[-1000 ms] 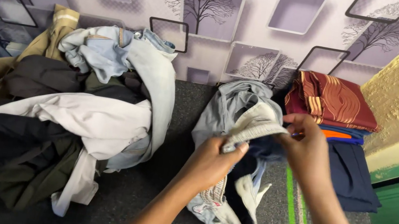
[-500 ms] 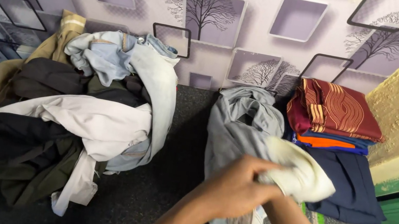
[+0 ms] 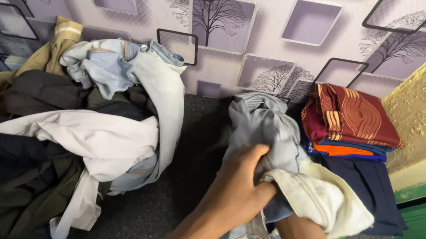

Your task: The person is seen folding a pair of jeans and placing them on top of a stack of other folded clothes.

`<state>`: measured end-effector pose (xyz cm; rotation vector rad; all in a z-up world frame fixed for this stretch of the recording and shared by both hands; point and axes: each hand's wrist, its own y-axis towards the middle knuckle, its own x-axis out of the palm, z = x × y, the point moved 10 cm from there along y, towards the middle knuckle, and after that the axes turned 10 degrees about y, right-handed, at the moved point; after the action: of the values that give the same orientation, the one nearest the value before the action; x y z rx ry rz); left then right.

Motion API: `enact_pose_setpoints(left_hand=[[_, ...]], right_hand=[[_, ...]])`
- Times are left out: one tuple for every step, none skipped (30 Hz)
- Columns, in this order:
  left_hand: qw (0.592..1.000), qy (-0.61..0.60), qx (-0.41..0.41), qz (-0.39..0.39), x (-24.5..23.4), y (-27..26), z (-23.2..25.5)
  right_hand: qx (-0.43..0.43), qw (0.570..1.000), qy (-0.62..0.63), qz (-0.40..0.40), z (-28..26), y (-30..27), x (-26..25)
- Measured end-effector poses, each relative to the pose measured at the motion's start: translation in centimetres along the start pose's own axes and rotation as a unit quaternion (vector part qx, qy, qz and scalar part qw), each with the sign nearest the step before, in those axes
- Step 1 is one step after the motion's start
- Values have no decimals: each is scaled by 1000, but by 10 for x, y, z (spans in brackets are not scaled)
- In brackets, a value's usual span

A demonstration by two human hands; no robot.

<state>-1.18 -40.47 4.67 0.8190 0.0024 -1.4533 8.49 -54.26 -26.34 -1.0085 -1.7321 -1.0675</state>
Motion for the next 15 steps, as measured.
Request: enact_pose_setpoints(left_hand=[[1000, -3, 3, -2, -1, 0, 0], [994, -65, -72, -49, 9, -2, -14], [976, -125, -148, -96, 20, -8, -26], [976, -128, -147, -97, 22, -9, -26], [965, -154, -171, -127, 31, -14, -28], [952, -178, -195, -156, 40, -20, -30], [950, -181, -194, -162, 42, -25, -24], [934, -224, -183, -210, 53, -32, -12], [914, -263, -172, -256, 61, -39, -1], [913, -265, -171, -260, 65, -43, 3], [902, -279, -159, -290, 72, -46, 10], [889, -292, -147, -321, 78, -50, 17], [889, -292, -146, -322, 80, -46, 12], [920, -227, -152, -281, 74, -37, 0], [945, -160, -160, -236, 67, -31, -11]], right_hand=[[-7, 1000, 24, -10, -1, 2, 1], [-13, 999, 47, -21, -2, 4, 2], [-18, 997, 71, -31, -4, 4, 2], [-22, 994, 95, -40, -4, 5, 3], [-29, 991, 118, -49, -5, 3, 3], [-36, 988, 142, -58, -6, 2, 3], [-45, 983, 165, -66, -6, -4, 3], [-53, 978, 189, -74, -7, -8, 4], [-60, 972, 213, -85, -6, -9, 6], [-67, 964, 237, -95, -3, -11, 7], [-73, 956, 262, -108, 1, -8, 8], [-79, 947, 287, -122, 4, -4, 10], [-84, 937, 312, -134, 9, -1, 12], [-88, 926, 336, -146, 14, 1, 13], [-90, 915, 362, -154, 21, 0, 14]])
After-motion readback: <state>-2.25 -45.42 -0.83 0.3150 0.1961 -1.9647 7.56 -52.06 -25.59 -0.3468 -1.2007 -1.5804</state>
